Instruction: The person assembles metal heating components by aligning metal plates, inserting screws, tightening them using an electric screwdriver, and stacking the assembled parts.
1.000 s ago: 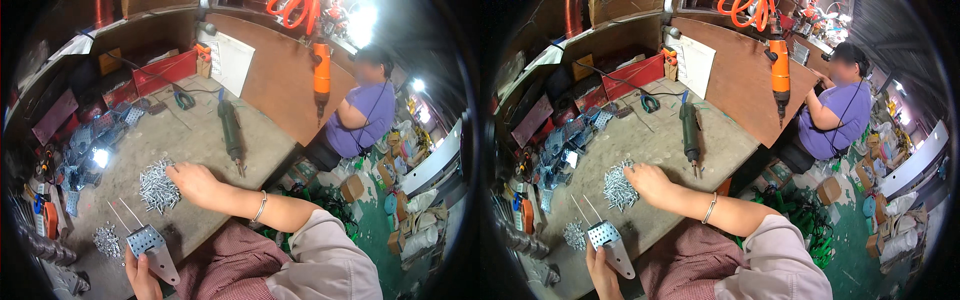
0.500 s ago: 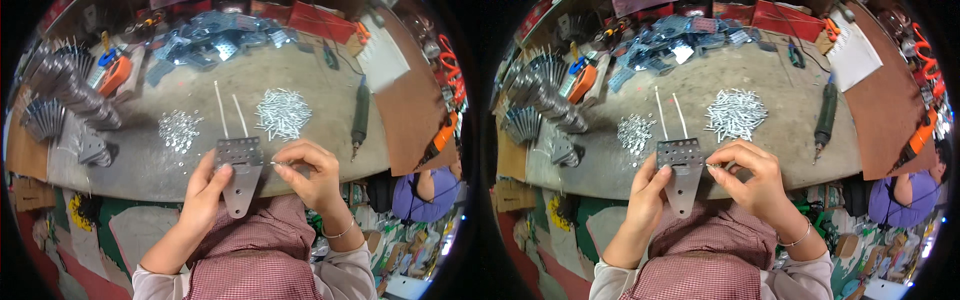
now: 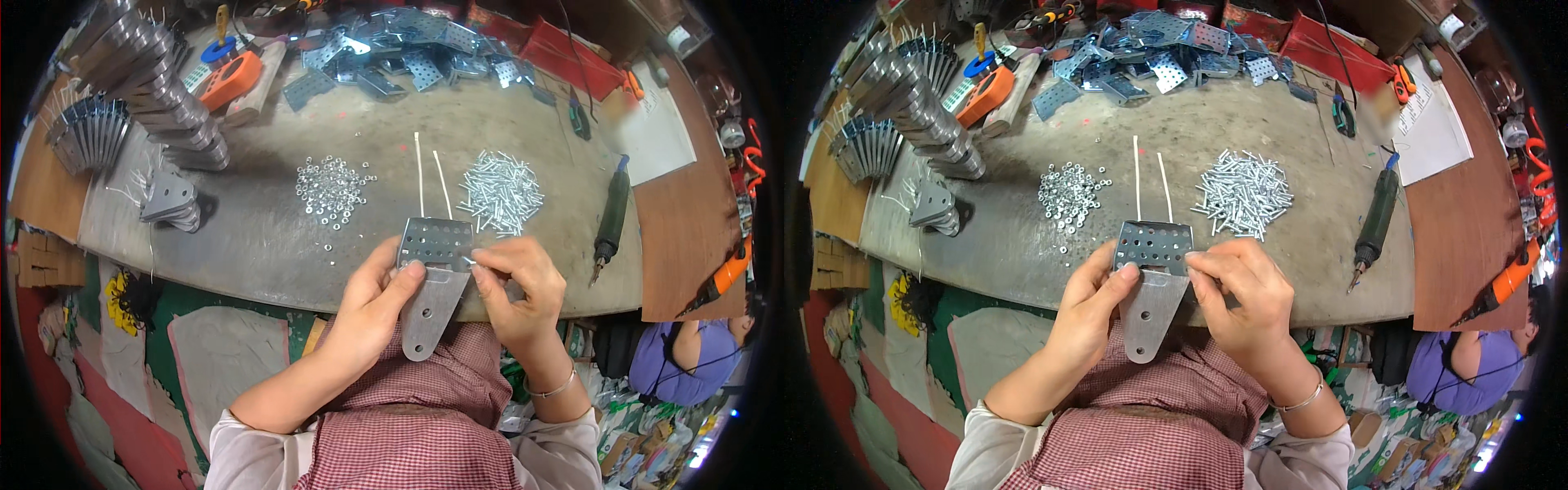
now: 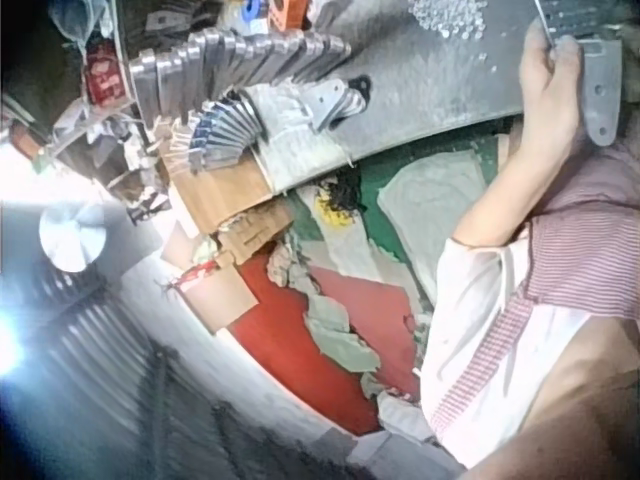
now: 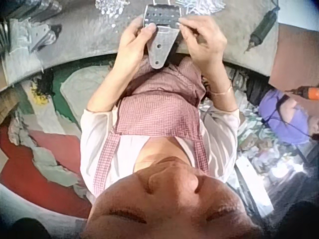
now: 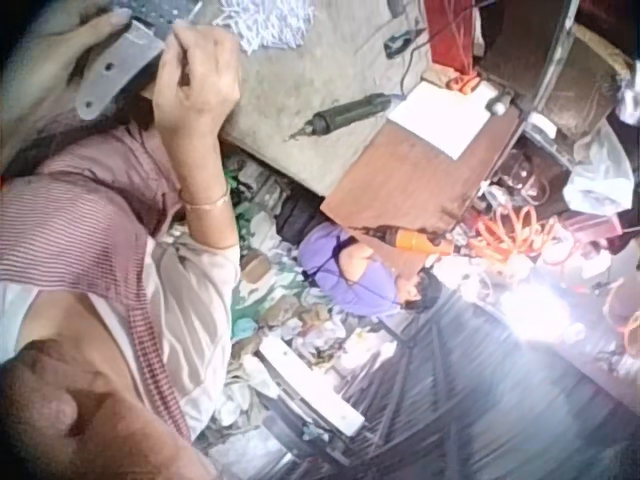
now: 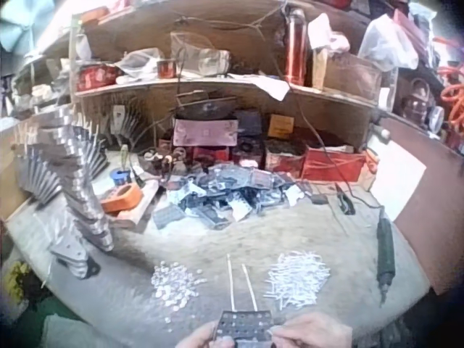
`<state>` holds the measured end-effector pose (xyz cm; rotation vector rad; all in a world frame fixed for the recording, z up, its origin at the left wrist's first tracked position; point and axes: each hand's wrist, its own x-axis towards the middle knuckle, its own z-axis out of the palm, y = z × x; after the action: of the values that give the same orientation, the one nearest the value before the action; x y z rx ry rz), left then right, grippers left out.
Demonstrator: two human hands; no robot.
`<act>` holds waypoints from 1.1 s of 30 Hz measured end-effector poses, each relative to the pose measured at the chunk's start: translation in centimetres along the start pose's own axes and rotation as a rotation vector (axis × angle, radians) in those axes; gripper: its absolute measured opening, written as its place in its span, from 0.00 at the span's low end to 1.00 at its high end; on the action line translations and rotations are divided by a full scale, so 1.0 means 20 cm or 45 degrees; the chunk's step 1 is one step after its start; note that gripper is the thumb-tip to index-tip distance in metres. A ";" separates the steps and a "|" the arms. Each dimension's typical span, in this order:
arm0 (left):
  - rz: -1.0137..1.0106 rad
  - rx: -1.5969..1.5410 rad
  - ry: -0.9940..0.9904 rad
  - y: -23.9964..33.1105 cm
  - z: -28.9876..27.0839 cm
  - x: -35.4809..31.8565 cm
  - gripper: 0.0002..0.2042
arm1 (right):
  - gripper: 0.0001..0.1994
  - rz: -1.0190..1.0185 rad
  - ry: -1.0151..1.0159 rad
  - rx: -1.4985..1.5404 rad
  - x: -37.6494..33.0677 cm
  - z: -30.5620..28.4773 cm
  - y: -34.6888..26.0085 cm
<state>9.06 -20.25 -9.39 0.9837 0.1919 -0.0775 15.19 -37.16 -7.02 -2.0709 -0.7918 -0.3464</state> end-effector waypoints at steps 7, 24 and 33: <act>0.026 -0.024 0.051 0.02 0.01 0.00 0.18 | 0.09 0.050 -0.116 0.022 0.02 -0.02 -0.04; 0.072 0.146 0.023 -0.04 -0.03 -0.02 0.16 | 0.10 -0.032 -0.351 -0.196 0.04 -0.05 -0.08; 0.011 0.112 -0.020 0.02 0.02 -0.05 0.16 | 0.10 -0.352 -0.078 0.096 0.11 0.07 -0.10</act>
<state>8.28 -20.34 -8.59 1.0714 0.1709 -0.0868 15.53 -34.37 -5.42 -1.9115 -1.1152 -0.3989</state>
